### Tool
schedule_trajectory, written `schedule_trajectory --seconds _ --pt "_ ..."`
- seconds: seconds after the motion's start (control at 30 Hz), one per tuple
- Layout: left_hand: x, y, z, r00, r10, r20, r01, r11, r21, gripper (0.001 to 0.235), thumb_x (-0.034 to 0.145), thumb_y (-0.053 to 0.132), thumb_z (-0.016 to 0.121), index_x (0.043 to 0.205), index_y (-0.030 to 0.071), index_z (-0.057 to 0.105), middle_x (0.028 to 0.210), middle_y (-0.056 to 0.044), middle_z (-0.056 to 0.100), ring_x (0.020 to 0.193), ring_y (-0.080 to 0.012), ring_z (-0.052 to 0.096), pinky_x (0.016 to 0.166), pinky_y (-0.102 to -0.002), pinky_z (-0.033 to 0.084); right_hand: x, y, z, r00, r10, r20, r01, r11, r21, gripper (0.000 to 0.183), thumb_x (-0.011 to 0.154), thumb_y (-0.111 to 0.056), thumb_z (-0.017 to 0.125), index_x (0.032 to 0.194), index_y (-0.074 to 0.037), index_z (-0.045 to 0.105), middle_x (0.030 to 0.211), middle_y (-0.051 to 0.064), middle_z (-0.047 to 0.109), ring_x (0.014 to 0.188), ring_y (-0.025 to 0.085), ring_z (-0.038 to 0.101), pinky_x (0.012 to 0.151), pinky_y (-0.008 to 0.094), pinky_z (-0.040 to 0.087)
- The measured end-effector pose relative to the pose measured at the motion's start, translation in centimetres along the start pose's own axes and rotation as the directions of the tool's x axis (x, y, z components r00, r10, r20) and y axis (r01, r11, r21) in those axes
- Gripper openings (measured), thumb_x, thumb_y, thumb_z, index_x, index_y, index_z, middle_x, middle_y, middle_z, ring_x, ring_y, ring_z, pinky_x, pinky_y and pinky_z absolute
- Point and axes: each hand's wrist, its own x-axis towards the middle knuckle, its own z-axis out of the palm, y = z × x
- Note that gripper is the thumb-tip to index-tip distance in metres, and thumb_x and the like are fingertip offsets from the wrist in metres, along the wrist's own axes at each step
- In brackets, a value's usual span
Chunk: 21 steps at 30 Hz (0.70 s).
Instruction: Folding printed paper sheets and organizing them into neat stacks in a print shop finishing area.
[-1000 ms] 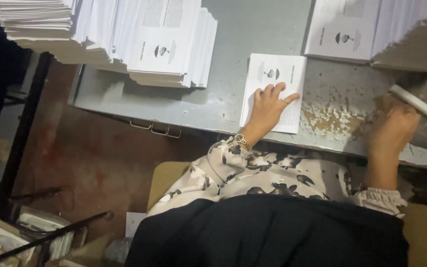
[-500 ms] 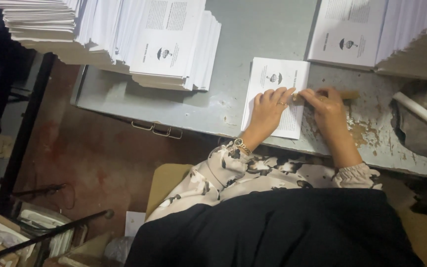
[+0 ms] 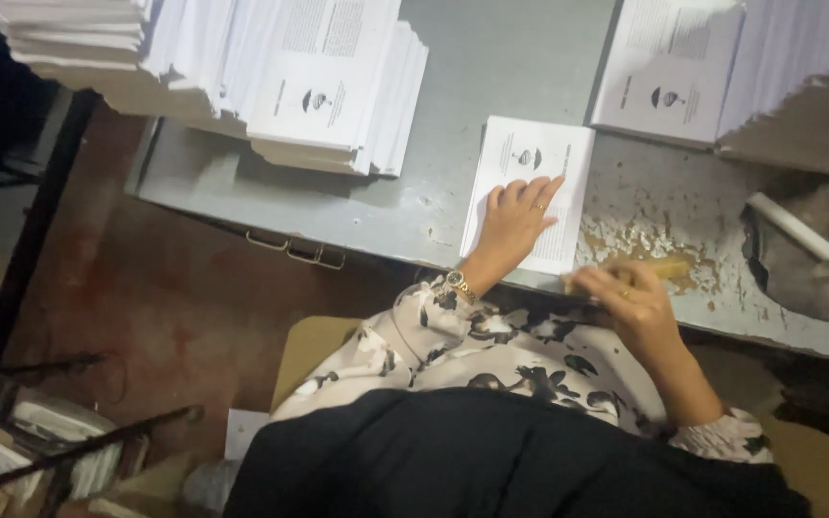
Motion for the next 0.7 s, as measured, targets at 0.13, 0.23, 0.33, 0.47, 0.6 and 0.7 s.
schedule_trajectory --seconds 0.13,0.23,0.33,0.47,0.6,0.7 --pt "-1.5 1.0 -1.5 1.0 0.007 0.011 -0.006 0.999 -0.052 0.075 0.096 0.039 0.065 0.16 0.021 0.031 0.142 -0.006 0.052 0.124 -0.0321 0.054 0.106 -0.057 0.041 0.8 0.9 2.9 0.983 0.023 -0.185 -0.065 0.973 -0.224 0.03 0.102 -0.004 0.057 0.122 -0.016 0.077 0.109 0.003 0.078 0.094 0.029 0.065 0.088 0.039 0.05" --pt "-1.9 1.1 -2.7 0.999 0.003 0.034 0.0 0.996 -0.088 0.077 0.095 0.038 0.065 0.161 0.018 0.031 0.142 -0.007 0.053 0.124 -0.0321 0.054 0.105 -0.056 0.041 1.4 0.1 4.8 0.968 0.055 -0.244 -0.132 0.94 -0.314 0.03 0.099 -0.002 0.06 0.119 -0.017 0.078 0.106 0.004 0.078 0.088 0.027 0.064 0.084 0.036 0.05" --pt "-2.0 0.8 -2.6 0.998 -0.018 0.058 0.024 0.994 -0.111 0.077 0.097 0.037 0.063 0.162 0.018 0.028 0.141 -0.006 0.054 0.123 -0.0312 0.054 0.105 -0.054 0.04 3.0 0.2 5.1 0.965 0.106 -0.241 -0.191 0.912 -0.364 0.035 0.099 0.001 0.057 0.122 -0.016 0.078 0.108 0.006 0.079 0.087 0.028 0.064 0.083 0.037 0.049" --pt "-2.5 1.0 -2.3 0.998 -0.022 0.065 0.03 0.992 -0.12 0.077 0.099 0.041 0.06 0.164 0.021 0.025 0.143 -0.004 0.052 0.127 -0.0293 0.051 0.108 -0.053 0.037 4.8 3.8 5.8 0.964 0.135 -0.23 -0.232 0.848 -0.476 0.039 0.096 0.003 0.059 0.125 -0.016 0.078 0.1 0.008 0.079 0.084 0.025 0.064 0.077 0.033 0.048" --pt "-2.6 0.8 -1.3 0.998 -0.019 0.053 0.024 0.995 -0.097 0.079 0.097 0.044 0.06 0.164 0.021 0.025 0.144 -0.003 0.052 0.126 -0.0292 0.051 0.107 -0.053 0.036 6.9 9.4 6.4 0.956 0.159 -0.247 -0.278 0.758 -0.59 0.038 0.087 0.003 0.067 0.116 -0.016 0.082 0.084 0.007 0.077 0.078 0.025 0.061 0.07 0.03 0.05" --pt "-2.8 0.9 -1.6 0.999 -0.011 0.034 0.014 0.995 -0.097 0.078 0.097 0.043 0.061 0.164 0.022 0.025 0.143 -0.003 0.052 0.127 -0.0283 0.05 0.107 -0.052 0.035 8.0 10.2 5.9 0.931 0.256 -0.26 -0.362 0.73 -0.58 0.041 0.085 -0.005 0.07 0.121 -0.023 0.078 0.088 0.005 0.071 0.089 0.026 0.059 0.077 0.035 0.055"
